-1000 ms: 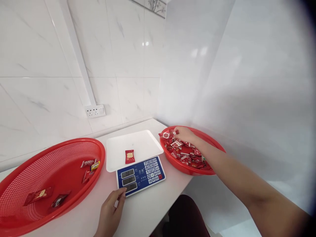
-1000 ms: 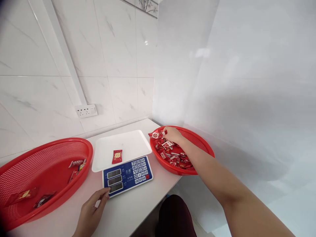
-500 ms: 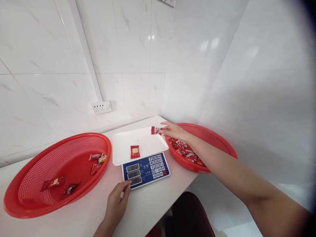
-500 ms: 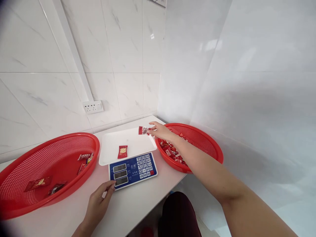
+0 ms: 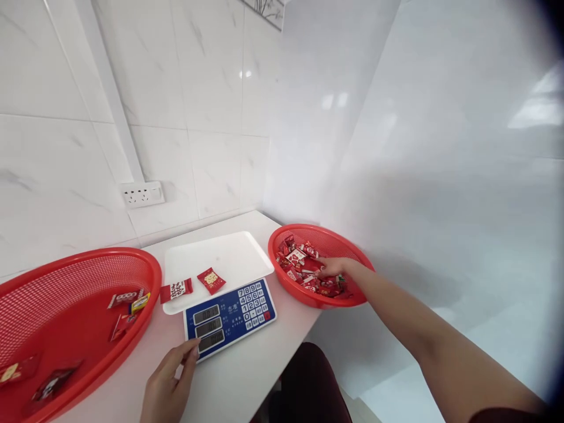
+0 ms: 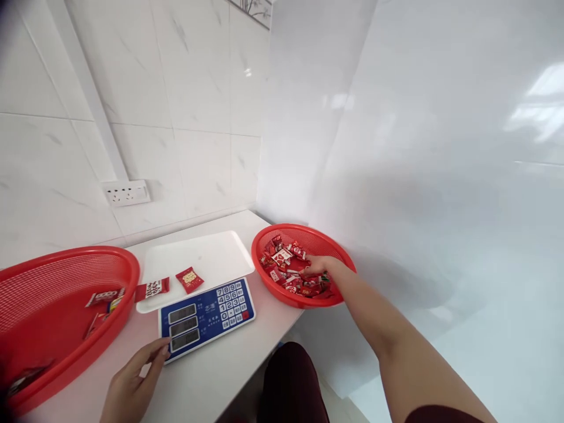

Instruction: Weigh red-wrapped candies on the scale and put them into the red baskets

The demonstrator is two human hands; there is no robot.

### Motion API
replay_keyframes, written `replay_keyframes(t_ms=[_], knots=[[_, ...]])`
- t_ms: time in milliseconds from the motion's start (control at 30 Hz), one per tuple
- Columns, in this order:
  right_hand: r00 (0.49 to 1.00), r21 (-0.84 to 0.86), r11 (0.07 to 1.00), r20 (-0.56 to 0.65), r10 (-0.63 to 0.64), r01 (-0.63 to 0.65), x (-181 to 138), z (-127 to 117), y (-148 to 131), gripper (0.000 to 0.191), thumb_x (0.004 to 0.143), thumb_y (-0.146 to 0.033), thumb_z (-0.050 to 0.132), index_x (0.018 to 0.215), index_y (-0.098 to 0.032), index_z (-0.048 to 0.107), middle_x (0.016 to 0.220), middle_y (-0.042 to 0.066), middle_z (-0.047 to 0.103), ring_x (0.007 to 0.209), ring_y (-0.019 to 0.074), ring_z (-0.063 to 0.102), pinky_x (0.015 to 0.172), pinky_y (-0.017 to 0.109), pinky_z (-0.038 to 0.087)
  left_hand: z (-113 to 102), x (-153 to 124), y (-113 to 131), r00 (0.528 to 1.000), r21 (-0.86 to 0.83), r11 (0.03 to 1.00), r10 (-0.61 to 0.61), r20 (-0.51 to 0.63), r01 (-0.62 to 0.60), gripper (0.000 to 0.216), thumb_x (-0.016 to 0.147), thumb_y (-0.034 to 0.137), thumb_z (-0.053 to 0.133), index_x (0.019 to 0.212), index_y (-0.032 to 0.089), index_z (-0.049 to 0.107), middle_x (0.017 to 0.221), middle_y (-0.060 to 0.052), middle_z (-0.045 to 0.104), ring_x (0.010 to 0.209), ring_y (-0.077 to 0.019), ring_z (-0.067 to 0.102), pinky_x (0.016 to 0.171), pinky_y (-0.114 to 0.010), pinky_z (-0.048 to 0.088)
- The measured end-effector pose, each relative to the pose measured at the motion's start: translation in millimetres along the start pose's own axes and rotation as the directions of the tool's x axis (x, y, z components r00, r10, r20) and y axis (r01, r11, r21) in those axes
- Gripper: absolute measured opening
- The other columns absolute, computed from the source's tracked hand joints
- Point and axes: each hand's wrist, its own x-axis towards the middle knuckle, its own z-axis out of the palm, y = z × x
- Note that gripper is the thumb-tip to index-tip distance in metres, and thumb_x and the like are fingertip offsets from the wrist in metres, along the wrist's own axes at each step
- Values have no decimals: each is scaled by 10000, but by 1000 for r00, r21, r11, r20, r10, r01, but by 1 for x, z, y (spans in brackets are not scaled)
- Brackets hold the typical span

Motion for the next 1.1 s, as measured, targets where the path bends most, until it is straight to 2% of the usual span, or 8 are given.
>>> replay_keyframes(t_ms=[133,300,500,633,733,900,1000,1100], knots=[[999,68,998,39,-7,4,4,17,-8,449,542,-345,714,963,-206,643,1000,77,657,880,250,615,754,358,485,-3,2,1,1000,5,1000,4,-26,-4,319,713,484,543,858,226,664,792,-41,701,622,-159,640,421,-167,486],[998,225,972,-11,-59,60,-3,13,-15,232,495,-209,734,692,-194,612,668,-20,618,615,146,577,593,256,472,-5,1,2,999,25,1000,-15,-29,15,311,710,487,539,843,237,667,773,-31,702,599,-154,637,412,-166,481],[989,527,842,-141,-45,113,-11,-11,-27,315,715,-405,618,929,-194,523,891,32,609,746,139,580,588,224,491,-4,-1,-2,999,13,999,-50,-10,50,320,709,490,545,857,231,663,809,-38,702,632,-160,641,426,-169,485],[982,652,744,-189,-28,147,-13,-17,-47,333,769,-452,558,998,-219,491,1009,55,586,829,143,588,633,232,514,-4,-1,-2,999,-1,999,-35,-3,35,310,717,476,544,872,234,659,800,-33,696,628,-156,633,410,-168,473],[976,721,660,-197,-93,208,-16,-17,-76,323,807,-445,519,1059,-250,469,1054,45,579,830,129,597,652,231,519,-2,0,2,1000,4,1000,-29,-7,29,286,730,455,536,855,230,661,776,-28,695,612,-151,629,426,-174,479],[925,871,393,-154,-348,293,-21,-6,-154,303,771,-369,612,1003,-219,488,893,44,627,727,134,616,596,233,510,-2,-1,7,999,7,999,-38,29,38,267,777,413,497,881,222,652,784,-36,690,658,-163,633,455,-198,487],[870,875,385,-77,-486,292,-20,6,-200,299,765,-381,624,961,-201,487,788,37,641,715,143,625,591,236,504,-3,-3,7,998,-13,999,-48,48,49,262,797,393,482,911,214,636,788,-46,679,667,-163,626,456,-203,487],[858,836,446,-55,-511,319,-12,19,-232,292,780,-391,602,961,-192,487,828,54,652,705,146,622,606,277,526,-4,-4,7,998,-27,998,-50,35,51,256,798,388,484,909,209,631,779,-52,670,664,-165,623,449,-206,486]])
